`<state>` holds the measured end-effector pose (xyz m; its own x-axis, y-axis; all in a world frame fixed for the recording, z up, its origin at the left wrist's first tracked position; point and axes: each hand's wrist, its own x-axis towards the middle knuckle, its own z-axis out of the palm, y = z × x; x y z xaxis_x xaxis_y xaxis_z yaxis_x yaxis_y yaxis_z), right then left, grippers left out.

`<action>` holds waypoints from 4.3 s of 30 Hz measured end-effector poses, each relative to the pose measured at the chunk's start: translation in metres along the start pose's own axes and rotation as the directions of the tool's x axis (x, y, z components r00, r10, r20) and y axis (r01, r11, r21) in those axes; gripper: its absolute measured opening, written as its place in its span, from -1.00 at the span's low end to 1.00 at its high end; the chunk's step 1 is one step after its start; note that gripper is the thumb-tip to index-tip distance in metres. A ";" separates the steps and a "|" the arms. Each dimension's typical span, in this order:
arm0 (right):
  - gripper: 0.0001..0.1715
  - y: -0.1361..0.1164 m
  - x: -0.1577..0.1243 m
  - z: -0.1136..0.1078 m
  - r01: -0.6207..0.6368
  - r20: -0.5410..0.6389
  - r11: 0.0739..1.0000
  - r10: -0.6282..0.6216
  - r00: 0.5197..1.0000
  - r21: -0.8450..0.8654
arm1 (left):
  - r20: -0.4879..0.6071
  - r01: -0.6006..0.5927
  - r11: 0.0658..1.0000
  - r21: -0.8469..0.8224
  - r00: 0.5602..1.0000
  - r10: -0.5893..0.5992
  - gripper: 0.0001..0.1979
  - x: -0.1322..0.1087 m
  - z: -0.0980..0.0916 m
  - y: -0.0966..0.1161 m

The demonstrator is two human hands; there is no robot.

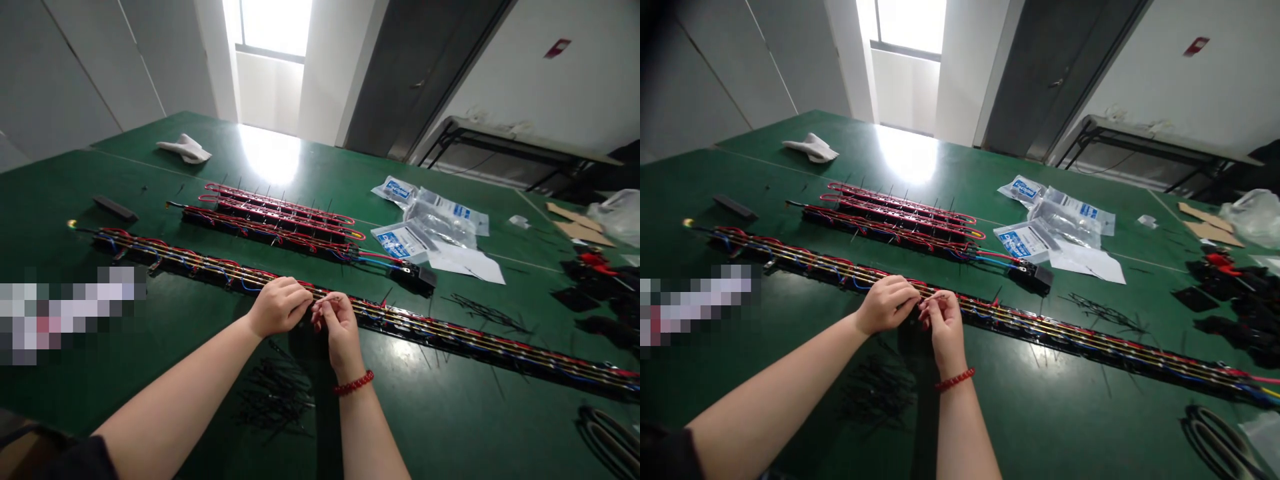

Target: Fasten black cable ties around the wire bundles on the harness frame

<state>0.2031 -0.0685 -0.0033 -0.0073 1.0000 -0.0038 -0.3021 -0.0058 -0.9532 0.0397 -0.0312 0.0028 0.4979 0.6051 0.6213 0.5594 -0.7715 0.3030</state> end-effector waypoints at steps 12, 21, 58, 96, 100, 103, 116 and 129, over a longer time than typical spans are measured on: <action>-0.79 -0.003 -0.002 0.005 -0.016 -0.052 1.000 0.016 0.998 0.012 | -0.048 0.028 0.999 -0.023 0.998 -0.029 -0.89 0.001 0.001 -0.003; -0.78 -0.004 -0.001 0.004 -0.019 -0.062 0.999 0.022 0.998 0.047 | -0.117 0.056 0.998 -0.001 0.992 -0.056 -0.92 0.000 0.003 -0.004; -0.82 0.000 -0.001 0.005 -0.009 -0.052 0.994 0.004 0.999 -0.107 | -0.102 0.109 0.991 0.077 0.990 -0.101 -0.86 0.001 0.002 -0.004; -0.78 0.003 -0.002 0.004 -0.025 -0.068 0.984 0.013 0.998 -0.177 | -0.029 0.102 0.995 0.025 0.994 -0.101 -0.85 0.003 -0.001 -0.003; -0.78 0.003 -0.002 0.004 -0.025 -0.057 0.983 0.015 0.998 -0.180 | -0.031 0.106 0.994 0.026 0.994 -0.105 -0.84 0.003 0.000 -0.003; -0.80 0.004 -0.002 0.004 -0.029 -0.051 0.984 0.021 0.999 -0.174 | -0.030 0.107 0.994 0.023 0.994 -0.107 -0.84 0.003 0.000 -0.003; -0.81 0.005 -0.002 0.002 -0.043 -0.021 0.985 0.040 0.999 -0.166 | -0.066 0.087 0.996 0.035 0.994 -0.085 -0.86 0.003 0.000 -0.002; -0.77 0.010 0.002 -0.006 0.018 0.002 0.996 -0.017 1.000 -0.090 | -0.098 0.142 0.953 0.268 0.988 -0.120 -0.79 -0.036 -0.017 0.017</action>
<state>0.2055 -0.0665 -0.0149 -0.0042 0.9999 0.0135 -0.2152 0.0123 -0.9765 0.0201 -0.0698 -0.0017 0.3598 0.6709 0.6485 0.7814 -0.5964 0.1835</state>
